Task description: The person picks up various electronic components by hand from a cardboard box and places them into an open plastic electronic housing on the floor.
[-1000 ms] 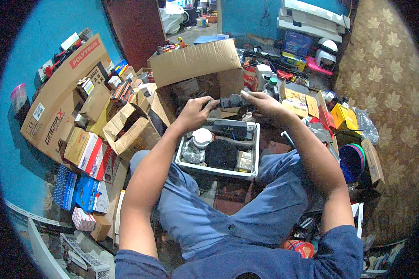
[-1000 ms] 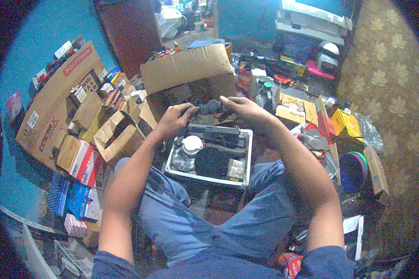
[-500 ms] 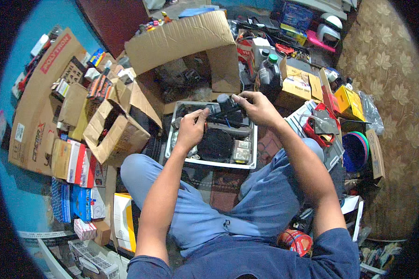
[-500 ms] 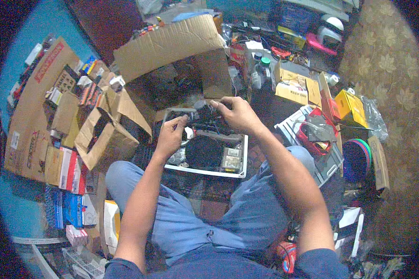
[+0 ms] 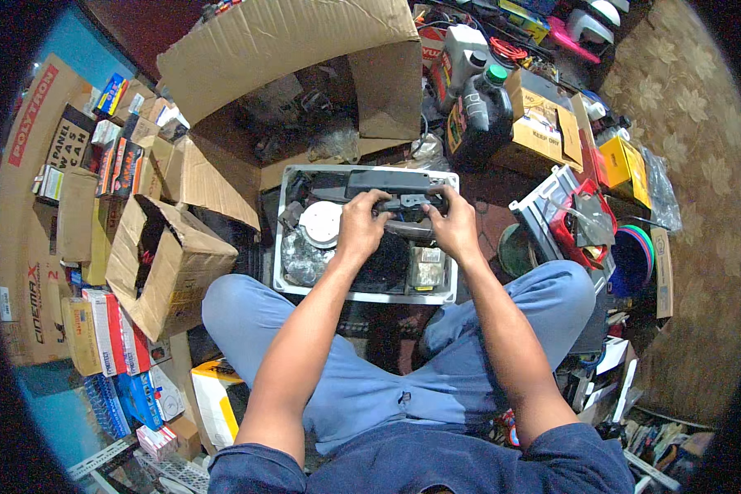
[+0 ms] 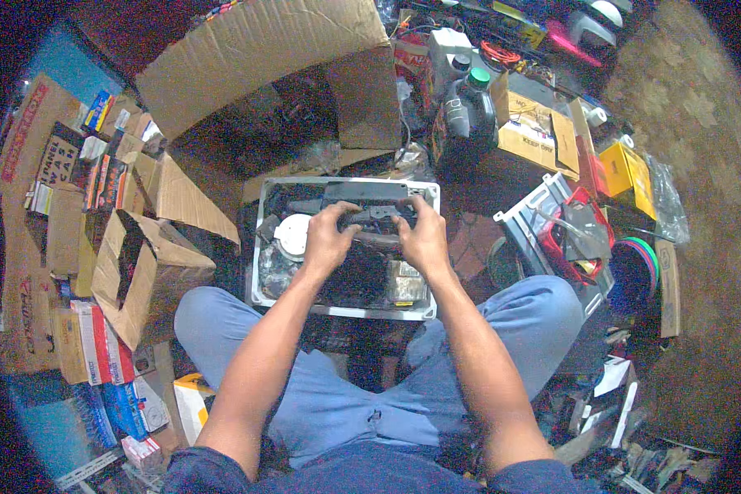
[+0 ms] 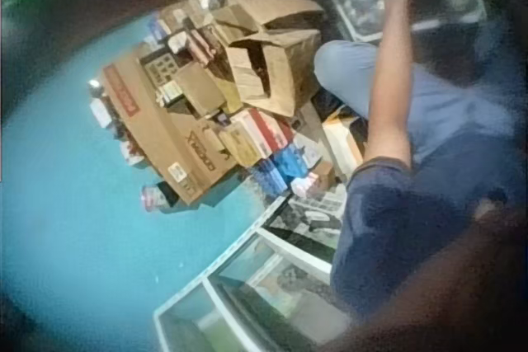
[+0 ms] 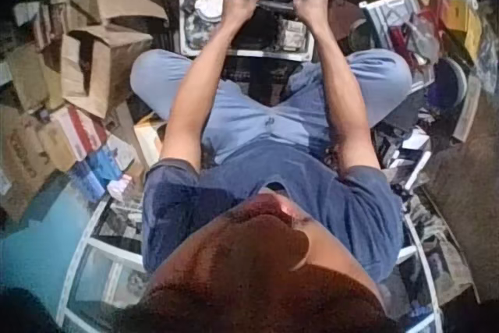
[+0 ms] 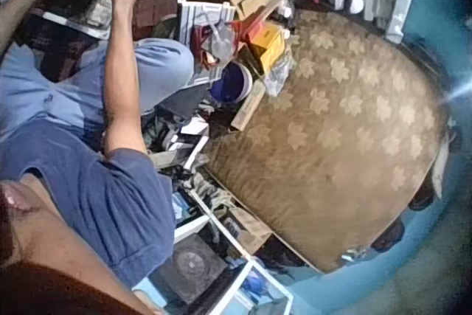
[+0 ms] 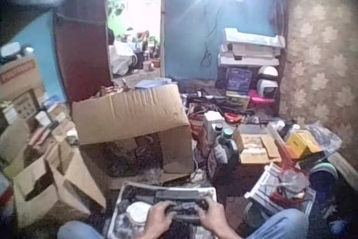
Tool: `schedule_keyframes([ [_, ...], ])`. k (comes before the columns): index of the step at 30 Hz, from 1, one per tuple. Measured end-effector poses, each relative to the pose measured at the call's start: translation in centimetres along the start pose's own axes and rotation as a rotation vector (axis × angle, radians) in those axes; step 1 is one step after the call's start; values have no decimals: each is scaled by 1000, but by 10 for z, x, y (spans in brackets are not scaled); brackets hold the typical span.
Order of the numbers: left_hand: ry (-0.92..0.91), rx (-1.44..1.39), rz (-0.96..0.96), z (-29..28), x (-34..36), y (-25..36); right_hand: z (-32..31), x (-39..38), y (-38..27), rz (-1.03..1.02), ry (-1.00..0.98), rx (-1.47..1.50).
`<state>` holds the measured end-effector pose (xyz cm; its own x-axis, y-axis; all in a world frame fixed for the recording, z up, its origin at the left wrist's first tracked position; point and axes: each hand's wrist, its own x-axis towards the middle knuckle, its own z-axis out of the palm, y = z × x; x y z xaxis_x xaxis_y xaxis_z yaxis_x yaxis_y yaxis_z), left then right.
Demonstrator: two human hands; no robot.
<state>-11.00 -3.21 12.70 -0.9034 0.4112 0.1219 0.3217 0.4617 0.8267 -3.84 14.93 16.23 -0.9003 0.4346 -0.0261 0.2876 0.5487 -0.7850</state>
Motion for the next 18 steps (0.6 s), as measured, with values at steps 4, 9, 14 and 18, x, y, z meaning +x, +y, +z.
schedule_keyframes([
  [4, -36, 76, -77, 23, 4, -21, 21, 15, 35, -122, 26, -91],
  [9, -46, 70, -79, 33, 11, -42, 35, 22, 65, -112, -120, -207],
  [14, -98, 191, -130, 37, 13, -45, 33, 24, 65, -49, -210, -307],
  [18, -75, 261, -217, 37, 12, -32, 29, 25, 57, 50, -210, -341],
])
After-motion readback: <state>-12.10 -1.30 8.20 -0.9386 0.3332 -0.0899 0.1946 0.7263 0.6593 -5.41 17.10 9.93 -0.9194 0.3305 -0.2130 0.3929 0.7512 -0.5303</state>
